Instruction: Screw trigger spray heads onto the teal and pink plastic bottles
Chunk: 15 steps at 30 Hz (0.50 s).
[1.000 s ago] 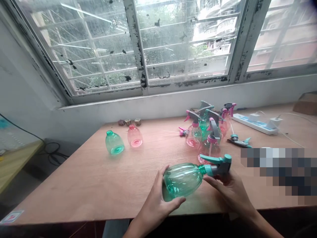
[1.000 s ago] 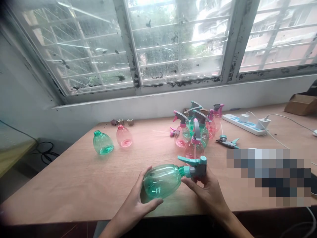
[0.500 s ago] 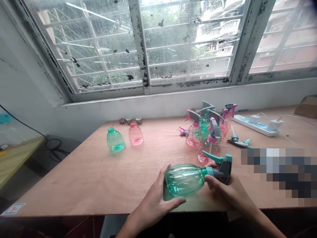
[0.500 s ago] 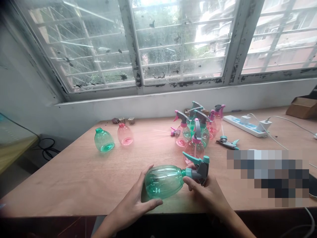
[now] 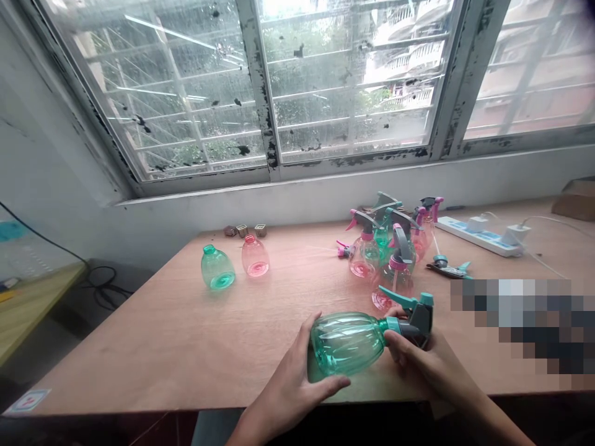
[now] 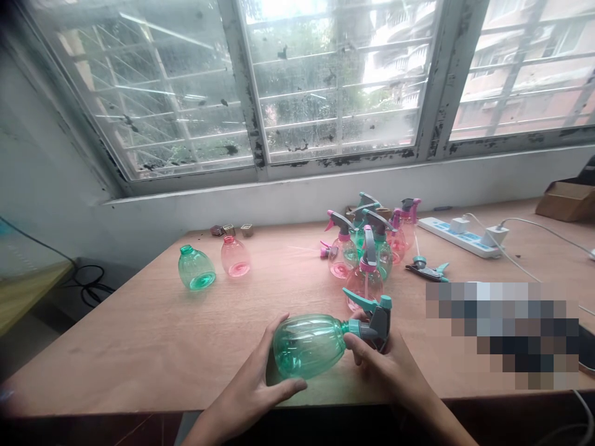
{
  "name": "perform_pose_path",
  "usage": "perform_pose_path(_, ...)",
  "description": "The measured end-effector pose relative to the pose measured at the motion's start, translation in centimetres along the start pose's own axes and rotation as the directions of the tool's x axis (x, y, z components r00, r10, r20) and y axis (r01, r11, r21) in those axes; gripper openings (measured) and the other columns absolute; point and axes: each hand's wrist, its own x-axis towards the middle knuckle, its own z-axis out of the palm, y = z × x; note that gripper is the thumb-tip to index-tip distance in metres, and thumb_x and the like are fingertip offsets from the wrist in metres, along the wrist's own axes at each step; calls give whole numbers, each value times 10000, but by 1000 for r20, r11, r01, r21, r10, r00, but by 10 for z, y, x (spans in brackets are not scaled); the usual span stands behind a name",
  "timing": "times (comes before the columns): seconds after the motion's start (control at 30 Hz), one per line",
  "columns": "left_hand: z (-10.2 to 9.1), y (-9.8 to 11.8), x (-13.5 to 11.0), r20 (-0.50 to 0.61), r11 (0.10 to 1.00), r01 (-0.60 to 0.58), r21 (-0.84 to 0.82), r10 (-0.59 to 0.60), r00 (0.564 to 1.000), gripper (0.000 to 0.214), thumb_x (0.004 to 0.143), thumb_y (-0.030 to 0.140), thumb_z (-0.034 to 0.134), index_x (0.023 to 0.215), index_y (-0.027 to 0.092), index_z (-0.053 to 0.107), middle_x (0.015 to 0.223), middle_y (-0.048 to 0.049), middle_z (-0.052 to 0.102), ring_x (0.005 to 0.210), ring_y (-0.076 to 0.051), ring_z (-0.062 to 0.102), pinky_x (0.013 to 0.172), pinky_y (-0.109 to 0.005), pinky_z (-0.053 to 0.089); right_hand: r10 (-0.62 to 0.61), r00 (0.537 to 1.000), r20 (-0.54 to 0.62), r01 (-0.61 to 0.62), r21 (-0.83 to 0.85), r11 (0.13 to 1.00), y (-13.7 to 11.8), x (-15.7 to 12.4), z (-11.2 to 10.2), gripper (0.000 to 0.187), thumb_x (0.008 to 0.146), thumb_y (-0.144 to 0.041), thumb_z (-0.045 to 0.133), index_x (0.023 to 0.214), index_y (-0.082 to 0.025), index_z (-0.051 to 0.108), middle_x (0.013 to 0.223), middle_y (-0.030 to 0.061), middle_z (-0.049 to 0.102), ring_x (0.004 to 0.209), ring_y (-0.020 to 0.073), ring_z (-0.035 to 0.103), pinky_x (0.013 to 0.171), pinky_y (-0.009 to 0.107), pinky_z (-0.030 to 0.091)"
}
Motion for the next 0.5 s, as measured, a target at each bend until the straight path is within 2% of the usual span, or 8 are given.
perform_pose_path(0.1, 0, 3, 0, 15, 1000, 23, -8, -23, 1000, 965, 800, 310, 836, 1592, 240, 290, 1654, -140, 364, 1524, -366, 336, 1271, -538, 256, 3, 999, 37, -2, -24, 1000, -1, 1, -2, 336, 903, -522, 701, 951, -202, 608, 560, -51, 551, 540, 169, 505, 580, 314, 420)
perform_pose_path(0.27, 1, 3, 0, 14, 998, 59, -22, -58, 998, 1113, 820, 337, 819, 1642, 188, 83, 1703, -168, 260, 1570, -341, 246, 1298, -531, 175, 35, 998, 52, -36, 6, 999, -4, 0, -3, 350, 895, -552, 695, 893, -213, 609, 560, -46, 547, 534, 173, 514, 583, 316, 426)
perform_pose_path(0.37, 1, 2, 0, 33, 998, 63, -4, -62, 998, 1060, 817, 349, 818, 1634, 177, 165, 1719, -159, 218, 1581, -351, 209, 1302, -532, 159, 33, 997, 73, -33, -7, 999, -3, 0, -3, 369, 905, -569, 680, 914, -206, 616, 546, -42, 554, 543, 183, 532, 594, 323, 425)
perform_pose_path(0.5, 0, 3, 0, 36, 999, 32, -10, -32, 999, 1003, 816, 344, 822, 1617, 193, 238, 1697, -147, 286, 1563, -359, 256, 1294, -528, 192, 31, 995, 99, -33, 15, 999, -2, 0, -4, 402, 919, -581, 667, 1028, -203, 583, 556, -54, 553, 547, 174, 521, 586, 311, 411)
